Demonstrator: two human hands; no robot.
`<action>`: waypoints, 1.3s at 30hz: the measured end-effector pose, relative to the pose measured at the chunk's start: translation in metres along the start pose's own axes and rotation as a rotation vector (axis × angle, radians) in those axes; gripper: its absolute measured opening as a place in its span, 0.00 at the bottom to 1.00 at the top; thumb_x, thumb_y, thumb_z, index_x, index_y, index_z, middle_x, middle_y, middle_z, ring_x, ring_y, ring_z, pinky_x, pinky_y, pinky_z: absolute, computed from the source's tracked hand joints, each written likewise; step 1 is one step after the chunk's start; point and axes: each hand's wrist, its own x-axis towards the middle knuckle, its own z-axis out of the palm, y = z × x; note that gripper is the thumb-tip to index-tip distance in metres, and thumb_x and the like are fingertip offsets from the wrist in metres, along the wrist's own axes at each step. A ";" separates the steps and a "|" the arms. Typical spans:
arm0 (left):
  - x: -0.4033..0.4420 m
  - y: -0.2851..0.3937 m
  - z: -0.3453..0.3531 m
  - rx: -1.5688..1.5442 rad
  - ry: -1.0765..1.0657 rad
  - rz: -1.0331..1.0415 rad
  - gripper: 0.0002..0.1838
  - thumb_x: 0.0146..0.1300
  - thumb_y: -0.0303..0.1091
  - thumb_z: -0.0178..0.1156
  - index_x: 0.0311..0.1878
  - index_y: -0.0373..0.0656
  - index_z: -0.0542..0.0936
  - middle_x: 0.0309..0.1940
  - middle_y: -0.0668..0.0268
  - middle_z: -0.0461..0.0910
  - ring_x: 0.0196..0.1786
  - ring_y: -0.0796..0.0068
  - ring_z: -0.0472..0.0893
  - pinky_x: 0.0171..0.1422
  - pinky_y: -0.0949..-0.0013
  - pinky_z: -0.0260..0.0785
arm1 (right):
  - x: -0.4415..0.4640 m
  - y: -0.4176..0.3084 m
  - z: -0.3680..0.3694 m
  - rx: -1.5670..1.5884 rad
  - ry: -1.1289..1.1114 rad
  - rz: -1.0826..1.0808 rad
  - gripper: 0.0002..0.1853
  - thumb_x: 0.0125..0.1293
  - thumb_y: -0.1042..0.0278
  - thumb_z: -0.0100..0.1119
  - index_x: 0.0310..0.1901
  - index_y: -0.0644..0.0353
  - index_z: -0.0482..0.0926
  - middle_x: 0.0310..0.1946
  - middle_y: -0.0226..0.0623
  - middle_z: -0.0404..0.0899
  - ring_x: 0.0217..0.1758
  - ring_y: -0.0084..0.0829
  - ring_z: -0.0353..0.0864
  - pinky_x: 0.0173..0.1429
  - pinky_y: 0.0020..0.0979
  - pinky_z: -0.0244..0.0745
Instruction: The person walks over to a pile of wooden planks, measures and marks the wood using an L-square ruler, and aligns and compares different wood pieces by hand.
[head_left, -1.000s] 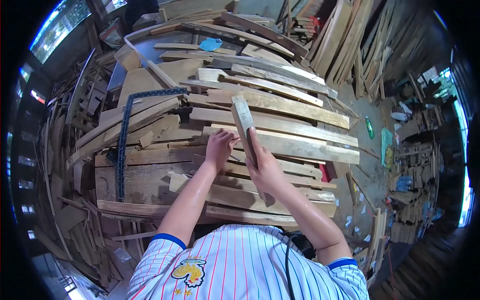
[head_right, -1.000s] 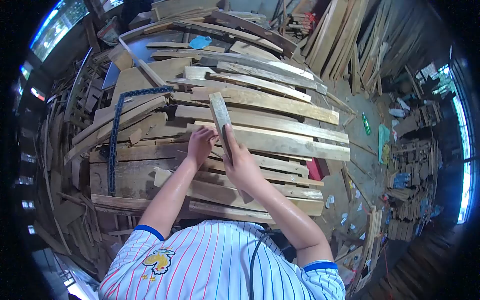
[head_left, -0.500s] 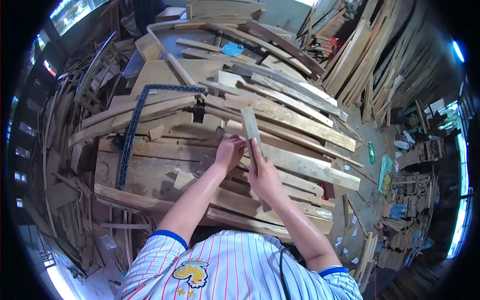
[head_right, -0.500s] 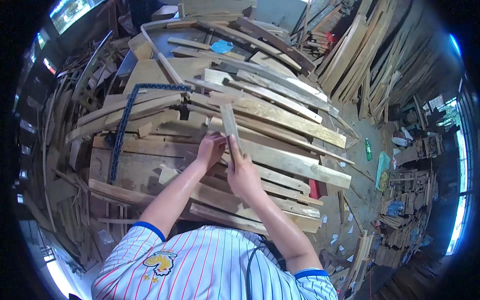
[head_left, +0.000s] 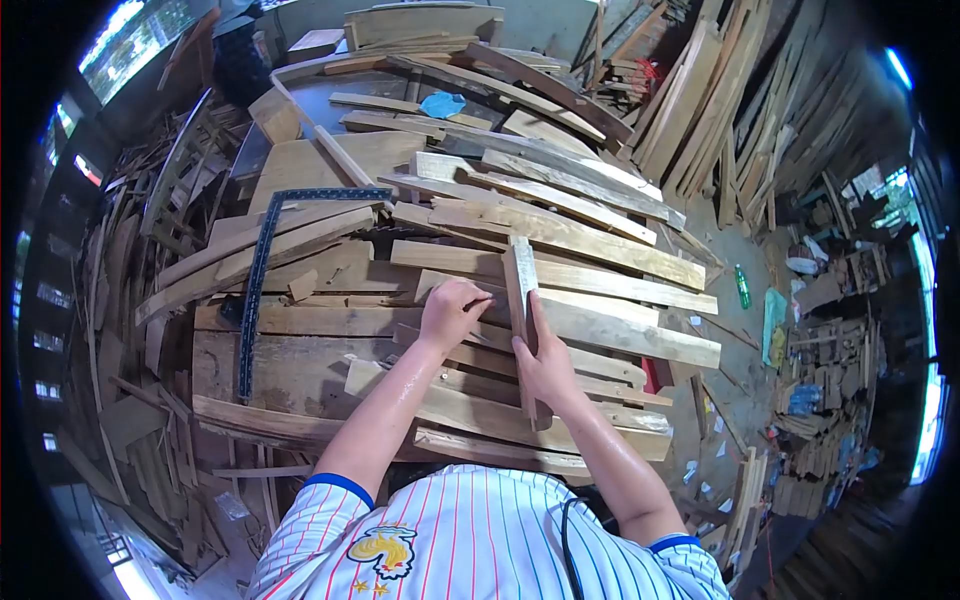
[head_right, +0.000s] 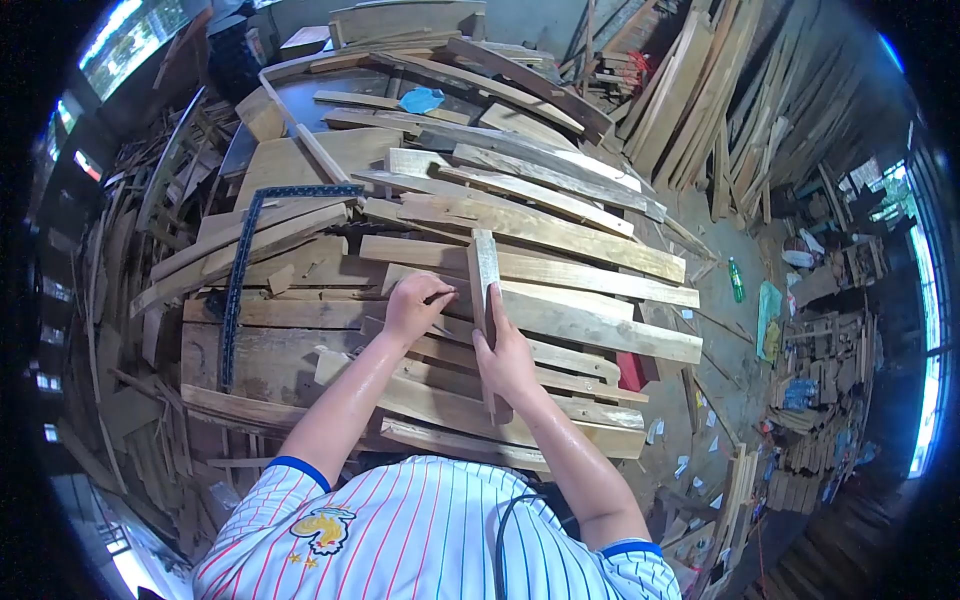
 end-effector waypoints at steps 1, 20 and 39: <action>0.000 0.002 0.000 -0.006 -0.012 0.003 0.07 0.53 0.30 0.77 0.36 0.44 0.90 0.34 0.63 0.88 0.43 0.60 0.87 0.52 0.60 0.78 | 0.000 0.002 0.000 0.004 0.007 0.011 0.46 0.72 0.67 0.57 0.85 0.42 0.43 0.51 0.64 0.81 0.54 0.61 0.84 0.59 0.52 0.78; -0.004 -0.008 0.004 0.029 -0.077 -0.062 0.03 0.58 0.31 0.72 0.35 0.47 0.88 0.31 0.63 0.86 0.38 0.57 0.86 0.48 0.57 0.75 | -0.002 -0.047 0.006 -0.058 -0.069 -0.049 0.43 0.73 0.72 0.56 0.85 0.42 0.48 0.48 0.67 0.78 0.48 0.62 0.83 0.56 0.51 0.78; -0.006 0.000 0.003 -0.118 -0.075 -0.169 0.05 0.59 0.33 0.73 0.37 0.46 0.90 0.33 0.59 0.87 0.39 0.55 0.86 0.44 0.57 0.78 | -0.003 -0.033 -0.004 0.184 0.045 -0.026 0.46 0.73 0.72 0.55 0.86 0.38 0.43 0.46 0.57 0.83 0.41 0.43 0.86 0.51 0.41 0.80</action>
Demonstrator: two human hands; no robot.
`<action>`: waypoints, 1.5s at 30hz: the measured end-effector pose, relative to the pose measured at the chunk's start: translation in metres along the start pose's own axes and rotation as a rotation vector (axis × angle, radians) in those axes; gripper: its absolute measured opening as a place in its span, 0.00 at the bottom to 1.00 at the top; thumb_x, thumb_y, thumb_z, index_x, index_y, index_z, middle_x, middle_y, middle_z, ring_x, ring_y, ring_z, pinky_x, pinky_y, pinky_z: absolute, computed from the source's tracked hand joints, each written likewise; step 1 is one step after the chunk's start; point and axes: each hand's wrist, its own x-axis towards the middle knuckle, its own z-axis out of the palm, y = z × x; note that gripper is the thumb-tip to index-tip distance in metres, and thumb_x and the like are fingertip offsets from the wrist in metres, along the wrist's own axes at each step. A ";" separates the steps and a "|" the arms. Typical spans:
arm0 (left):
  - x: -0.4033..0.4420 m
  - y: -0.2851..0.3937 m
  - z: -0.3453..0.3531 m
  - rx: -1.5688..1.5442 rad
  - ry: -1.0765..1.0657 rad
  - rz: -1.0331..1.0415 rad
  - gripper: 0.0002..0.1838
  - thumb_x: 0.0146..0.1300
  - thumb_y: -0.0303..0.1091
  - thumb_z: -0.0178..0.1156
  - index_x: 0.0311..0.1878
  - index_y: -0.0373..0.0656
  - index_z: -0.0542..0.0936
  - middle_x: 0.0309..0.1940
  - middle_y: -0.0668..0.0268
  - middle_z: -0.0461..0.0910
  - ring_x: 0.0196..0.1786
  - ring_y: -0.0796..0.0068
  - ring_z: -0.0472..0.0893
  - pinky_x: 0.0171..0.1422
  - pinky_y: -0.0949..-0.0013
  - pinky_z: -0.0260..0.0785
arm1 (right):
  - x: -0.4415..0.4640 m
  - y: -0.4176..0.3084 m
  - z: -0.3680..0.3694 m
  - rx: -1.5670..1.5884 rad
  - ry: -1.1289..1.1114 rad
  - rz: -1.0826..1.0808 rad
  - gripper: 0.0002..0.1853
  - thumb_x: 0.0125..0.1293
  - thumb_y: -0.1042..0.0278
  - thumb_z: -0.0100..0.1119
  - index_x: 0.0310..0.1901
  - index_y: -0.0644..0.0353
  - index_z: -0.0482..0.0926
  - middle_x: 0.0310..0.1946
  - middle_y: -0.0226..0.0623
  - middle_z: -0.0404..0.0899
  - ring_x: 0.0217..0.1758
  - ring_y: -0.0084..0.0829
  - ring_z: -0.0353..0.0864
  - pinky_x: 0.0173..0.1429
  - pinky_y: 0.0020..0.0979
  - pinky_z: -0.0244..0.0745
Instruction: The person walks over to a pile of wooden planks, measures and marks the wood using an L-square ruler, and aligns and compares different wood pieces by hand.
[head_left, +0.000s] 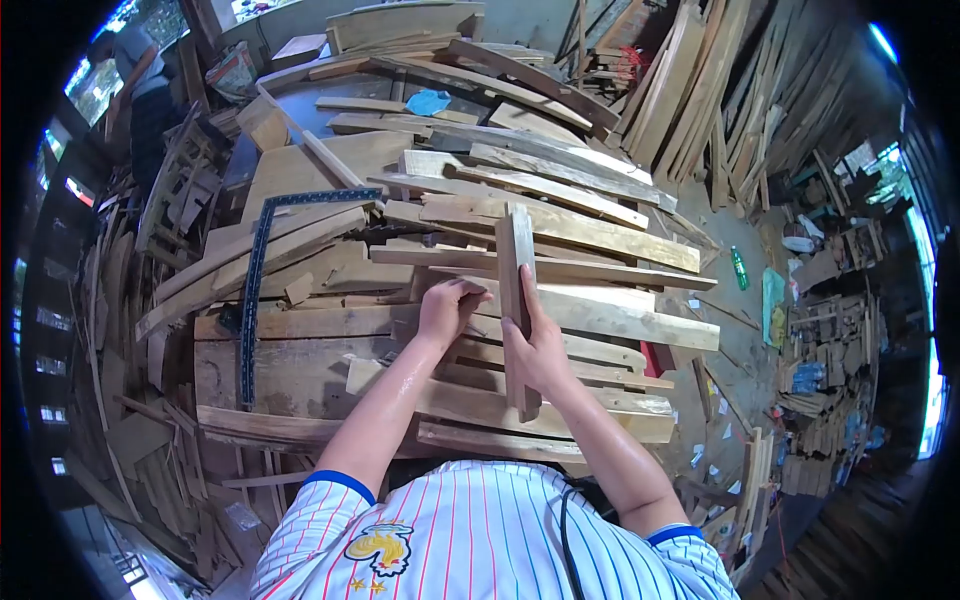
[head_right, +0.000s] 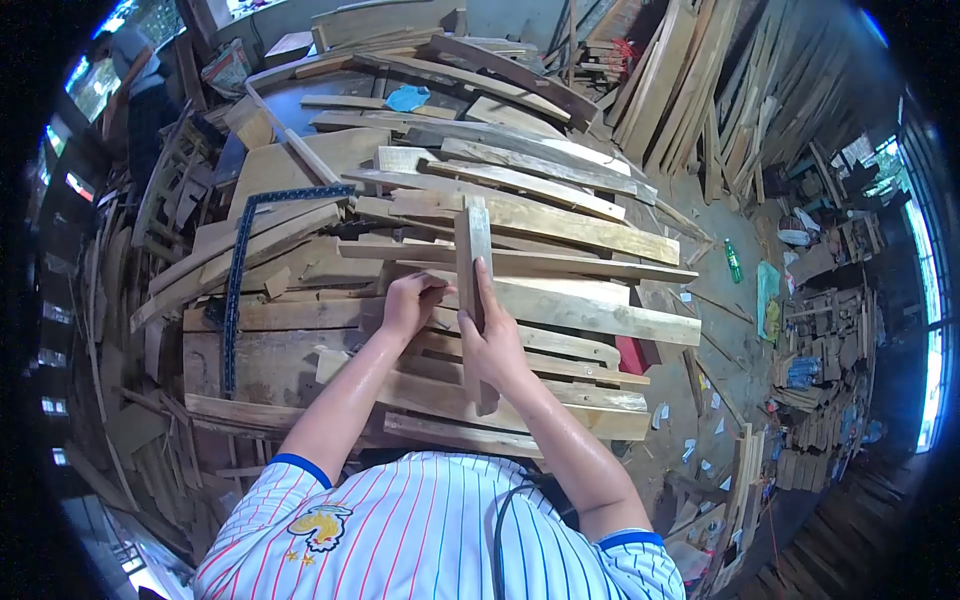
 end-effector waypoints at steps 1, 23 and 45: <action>0.000 0.001 -0.002 0.132 0.015 0.071 0.06 0.58 0.33 0.75 0.36 0.44 0.89 0.32 0.59 0.86 0.38 0.55 0.86 0.43 0.58 0.77 | 0.000 0.009 -0.001 0.044 -0.033 0.063 0.45 0.74 0.72 0.53 0.86 0.38 0.42 0.54 0.57 0.83 0.50 0.43 0.87 0.58 0.40 0.79; 0.004 0.004 0.002 0.088 0.018 0.085 0.10 0.58 0.36 0.77 0.34 0.42 0.87 0.31 0.61 0.86 0.36 0.60 0.84 0.43 0.60 0.76 | 0.026 0.043 -0.020 0.021 0.003 0.163 0.44 0.75 0.63 0.59 0.85 0.39 0.46 0.67 0.60 0.76 0.68 0.49 0.79 0.71 0.39 0.72; 0.000 -0.015 0.003 0.134 0.004 0.144 0.03 0.54 0.24 0.68 0.32 0.40 0.84 0.30 0.57 0.83 0.39 0.53 0.83 0.45 0.55 0.75 | -0.005 0.006 0.016 -0.373 -0.056 -0.086 0.42 0.74 0.69 0.56 0.84 0.29 0.50 0.44 0.66 0.81 0.40 0.63 0.85 0.45 0.55 0.81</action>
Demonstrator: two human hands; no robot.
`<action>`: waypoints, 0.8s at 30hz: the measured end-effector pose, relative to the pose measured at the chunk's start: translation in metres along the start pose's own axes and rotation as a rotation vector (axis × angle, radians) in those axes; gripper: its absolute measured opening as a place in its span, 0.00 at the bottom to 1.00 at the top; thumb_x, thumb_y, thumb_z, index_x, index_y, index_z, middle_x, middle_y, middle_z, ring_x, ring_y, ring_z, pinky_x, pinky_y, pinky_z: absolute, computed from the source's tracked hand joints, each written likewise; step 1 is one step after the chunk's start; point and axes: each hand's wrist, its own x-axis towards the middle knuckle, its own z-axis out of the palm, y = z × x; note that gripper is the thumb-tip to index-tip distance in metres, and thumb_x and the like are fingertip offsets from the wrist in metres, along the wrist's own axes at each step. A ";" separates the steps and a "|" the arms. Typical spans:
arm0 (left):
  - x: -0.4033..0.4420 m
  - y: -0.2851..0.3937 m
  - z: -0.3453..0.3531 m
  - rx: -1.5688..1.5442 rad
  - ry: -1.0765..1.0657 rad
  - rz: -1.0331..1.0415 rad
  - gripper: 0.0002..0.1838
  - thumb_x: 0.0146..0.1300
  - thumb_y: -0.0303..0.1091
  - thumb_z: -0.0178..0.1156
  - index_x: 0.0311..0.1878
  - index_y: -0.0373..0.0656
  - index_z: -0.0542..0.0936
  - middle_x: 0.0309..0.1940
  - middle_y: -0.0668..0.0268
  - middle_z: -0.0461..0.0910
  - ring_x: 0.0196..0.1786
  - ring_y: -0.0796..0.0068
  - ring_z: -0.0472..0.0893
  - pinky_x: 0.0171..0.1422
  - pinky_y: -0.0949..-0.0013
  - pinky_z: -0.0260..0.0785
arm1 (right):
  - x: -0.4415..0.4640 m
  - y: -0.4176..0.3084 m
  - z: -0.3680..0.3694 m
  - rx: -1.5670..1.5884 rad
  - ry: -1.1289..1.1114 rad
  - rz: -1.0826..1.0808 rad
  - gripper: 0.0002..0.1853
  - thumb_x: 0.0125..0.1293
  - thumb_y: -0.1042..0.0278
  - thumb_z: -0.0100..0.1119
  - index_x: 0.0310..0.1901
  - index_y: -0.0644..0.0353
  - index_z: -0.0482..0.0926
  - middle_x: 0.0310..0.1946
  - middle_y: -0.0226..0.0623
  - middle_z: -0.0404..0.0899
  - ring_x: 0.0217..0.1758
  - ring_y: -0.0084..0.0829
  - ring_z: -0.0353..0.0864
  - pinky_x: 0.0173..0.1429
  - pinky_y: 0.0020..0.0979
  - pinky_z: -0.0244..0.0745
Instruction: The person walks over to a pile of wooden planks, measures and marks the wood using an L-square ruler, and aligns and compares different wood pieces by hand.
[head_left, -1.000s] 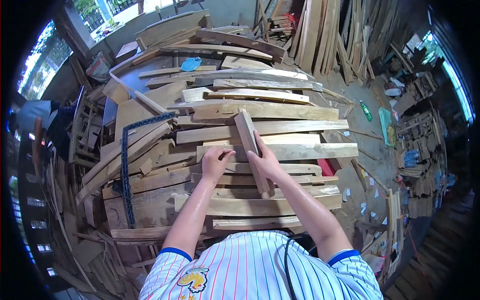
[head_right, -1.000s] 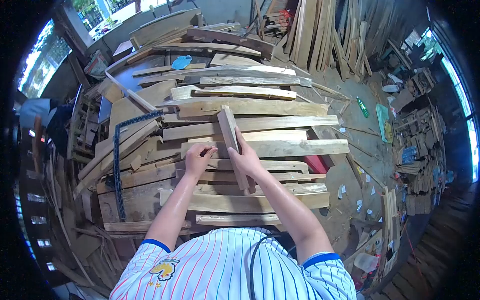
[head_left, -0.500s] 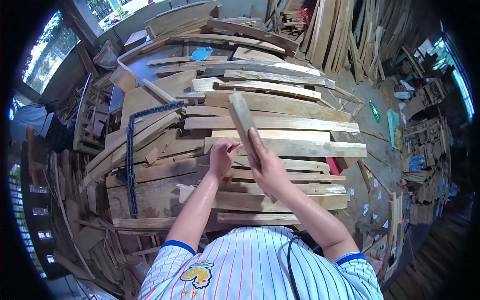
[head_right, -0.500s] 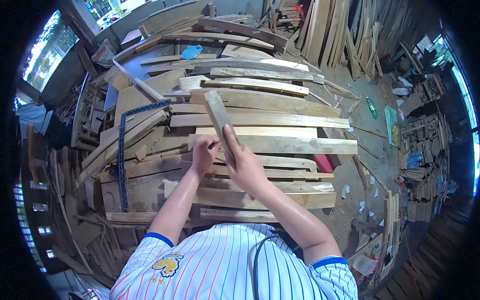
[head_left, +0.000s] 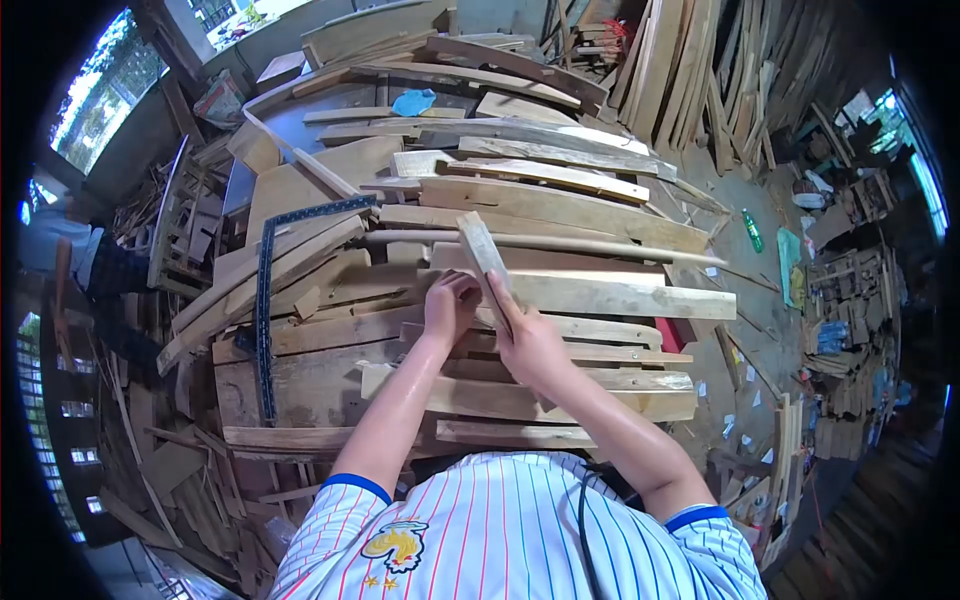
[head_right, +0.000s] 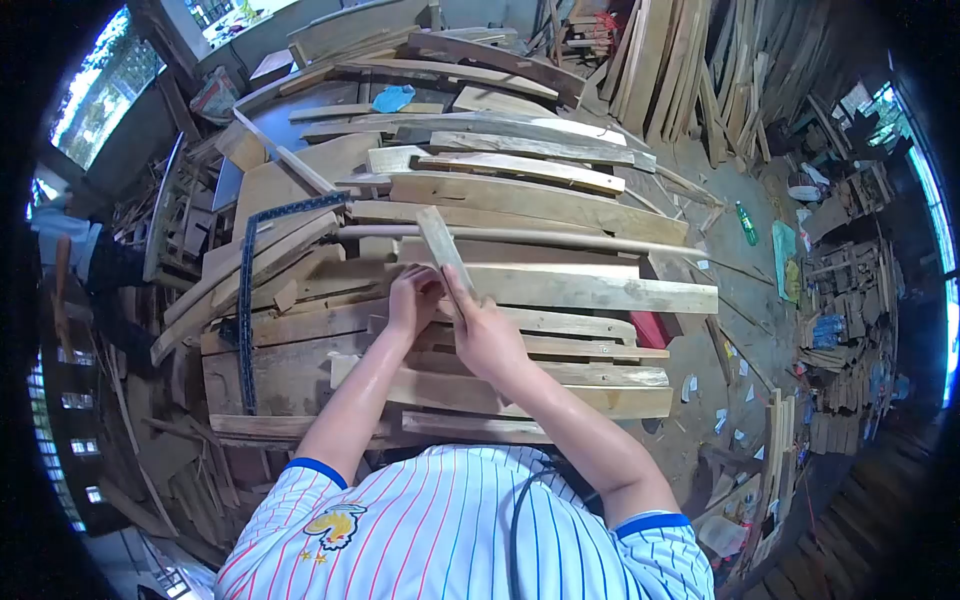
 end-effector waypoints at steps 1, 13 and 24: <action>0.002 0.002 0.000 0.019 0.011 0.031 0.03 0.53 0.24 0.67 0.32 0.40 0.85 0.30 0.57 0.83 0.40 0.53 0.83 0.46 0.55 0.76 | 0.000 0.002 0.001 -0.001 0.017 -0.003 0.42 0.74 0.69 0.56 0.84 0.29 0.50 0.44 0.66 0.81 0.40 0.63 0.85 0.45 0.55 0.81; 0.001 0.019 -0.006 -0.094 -0.022 -0.063 0.09 0.59 0.34 0.77 0.38 0.42 0.89 0.34 0.62 0.87 0.38 0.68 0.86 0.45 0.66 0.78 | 0.019 0.079 -0.006 0.451 0.085 0.074 0.42 0.76 0.64 0.57 0.84 0.30 0.48 0.69 0.60 0.75 0.68 0.51 0.80 0.74 0.41 0.71; 0.042 0.020 -0.009 -0.134 -0.002 -0.195 0.07 0.61 0.29 0.76 0.38 0.39 0.88 0.34 0.66 0.89 0.35 0.82 0.83 0.40 0.73 0.74 | 0.040 0.094 -0.005 0.857 0.288 0.172 0.43 0.77 0.64 0.56 0.85 0.32 0.43 0.77 0.51 0.67 0.67 0.41 0.79 0.71 0.39 0.74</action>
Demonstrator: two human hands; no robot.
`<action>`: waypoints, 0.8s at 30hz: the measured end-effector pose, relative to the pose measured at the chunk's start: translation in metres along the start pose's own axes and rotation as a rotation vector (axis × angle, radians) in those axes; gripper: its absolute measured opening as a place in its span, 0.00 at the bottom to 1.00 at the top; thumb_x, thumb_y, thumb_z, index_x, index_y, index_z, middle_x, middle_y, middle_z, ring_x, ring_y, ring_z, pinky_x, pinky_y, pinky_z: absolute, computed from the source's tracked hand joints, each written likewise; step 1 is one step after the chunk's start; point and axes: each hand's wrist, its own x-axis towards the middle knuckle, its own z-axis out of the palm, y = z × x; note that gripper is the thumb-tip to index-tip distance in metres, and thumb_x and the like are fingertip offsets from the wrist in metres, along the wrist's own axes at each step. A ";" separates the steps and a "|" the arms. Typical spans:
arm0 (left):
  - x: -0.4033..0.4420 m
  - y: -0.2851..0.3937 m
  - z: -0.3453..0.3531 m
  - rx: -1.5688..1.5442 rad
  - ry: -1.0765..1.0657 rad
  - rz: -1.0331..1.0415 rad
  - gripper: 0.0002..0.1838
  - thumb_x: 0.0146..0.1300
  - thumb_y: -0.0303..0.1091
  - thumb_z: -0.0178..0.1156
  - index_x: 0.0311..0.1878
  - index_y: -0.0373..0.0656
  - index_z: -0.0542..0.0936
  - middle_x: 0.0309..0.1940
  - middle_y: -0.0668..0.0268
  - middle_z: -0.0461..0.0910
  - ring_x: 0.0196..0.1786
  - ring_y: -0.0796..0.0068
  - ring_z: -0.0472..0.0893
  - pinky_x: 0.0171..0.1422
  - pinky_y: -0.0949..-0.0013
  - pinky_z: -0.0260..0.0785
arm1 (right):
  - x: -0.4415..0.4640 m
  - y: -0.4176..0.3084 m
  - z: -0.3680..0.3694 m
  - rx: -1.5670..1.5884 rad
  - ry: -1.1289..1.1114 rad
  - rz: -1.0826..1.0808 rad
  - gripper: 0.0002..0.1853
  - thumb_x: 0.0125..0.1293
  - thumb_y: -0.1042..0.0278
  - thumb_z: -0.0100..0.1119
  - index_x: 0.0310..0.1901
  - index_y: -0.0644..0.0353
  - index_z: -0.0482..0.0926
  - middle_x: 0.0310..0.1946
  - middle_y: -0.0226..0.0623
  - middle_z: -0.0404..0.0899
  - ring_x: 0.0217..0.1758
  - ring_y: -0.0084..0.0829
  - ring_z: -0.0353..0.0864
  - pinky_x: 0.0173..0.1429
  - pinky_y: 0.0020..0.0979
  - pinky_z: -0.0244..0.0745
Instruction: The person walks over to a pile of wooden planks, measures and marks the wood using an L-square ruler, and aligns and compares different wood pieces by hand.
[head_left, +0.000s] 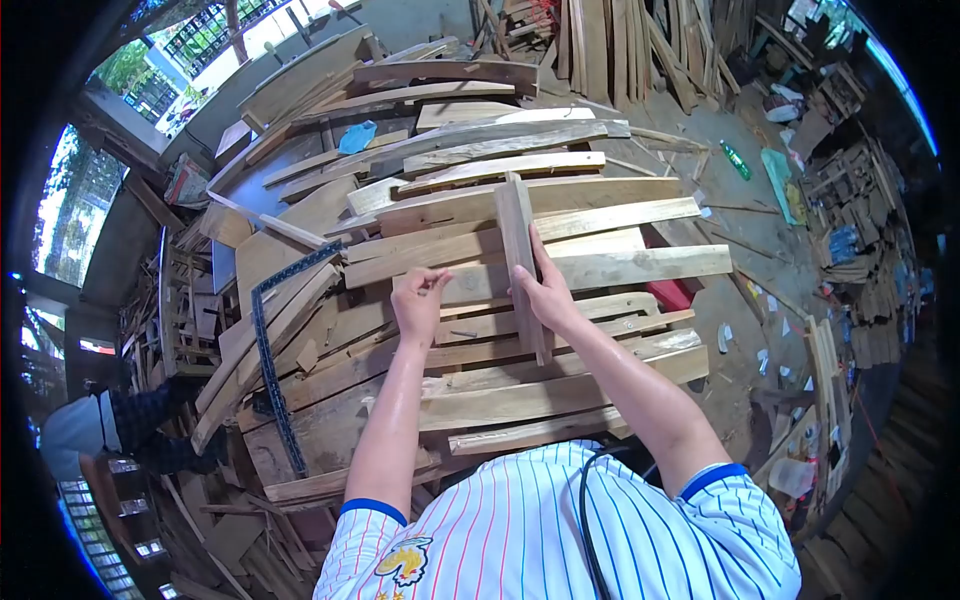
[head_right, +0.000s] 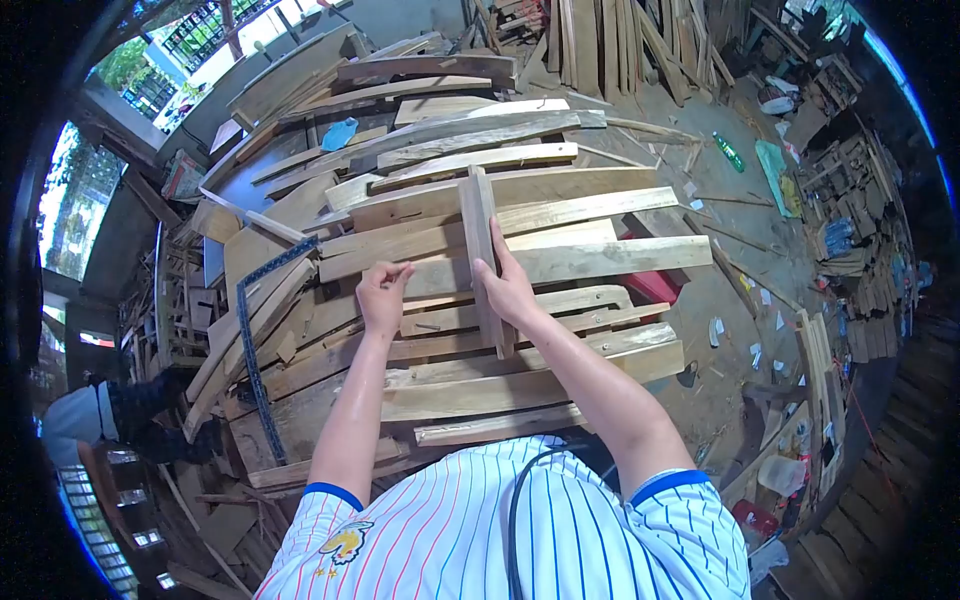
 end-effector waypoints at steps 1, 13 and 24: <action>0.008 0.005 -0.002 0.032 -0.014 -0.049 0.07 0.62 0.29 0.76 0.38 0.39 0.88 0.35 0.66 0.90 0.35 0.83 0.83 0.40 0.73 0.74 | 0.003 0.003 0.001 0.008 0.001 0.004 0.43 0.77 0.64 0.56 0.85 0.32 0.43 0.77 0.51 0.67 0.67 0.41 0.79 0.71 0.39 0.74; 0.006 -0.018 0.004 -0.094 -0.141 -0.189 0.06 0.65 0.29 0.74 0.42 0.39 0.90 0.34 0.67 0.90 0.36 0.85 0.85 0.44 0.76 0.77 | 0.005 0.003 -0.003 0.071 -0.037 -0.076 0.42 0.78 0.69 0.54 0.85 0.34 0.44 0.83 0.46 0.54 0.71 0.38 0.74 0.61 0.35 0.82; -0.007 -0.017 0.008 0.255 -0.074 0.226 0.05 0.56 0.26 0.72 0.35 0.42 0.85 0.34 0.57 0.86 0.40 0.52 0.85 0.46 0.54 0.78 | -0.026 -0.061 0.041 -0.815 -0.219 -0.337 0.41 0.74 0.65 0.57 0.83 0.28 0.51 0.30 0.55 0.79 0.32 0.58 0.83 0.41 0.54 0.79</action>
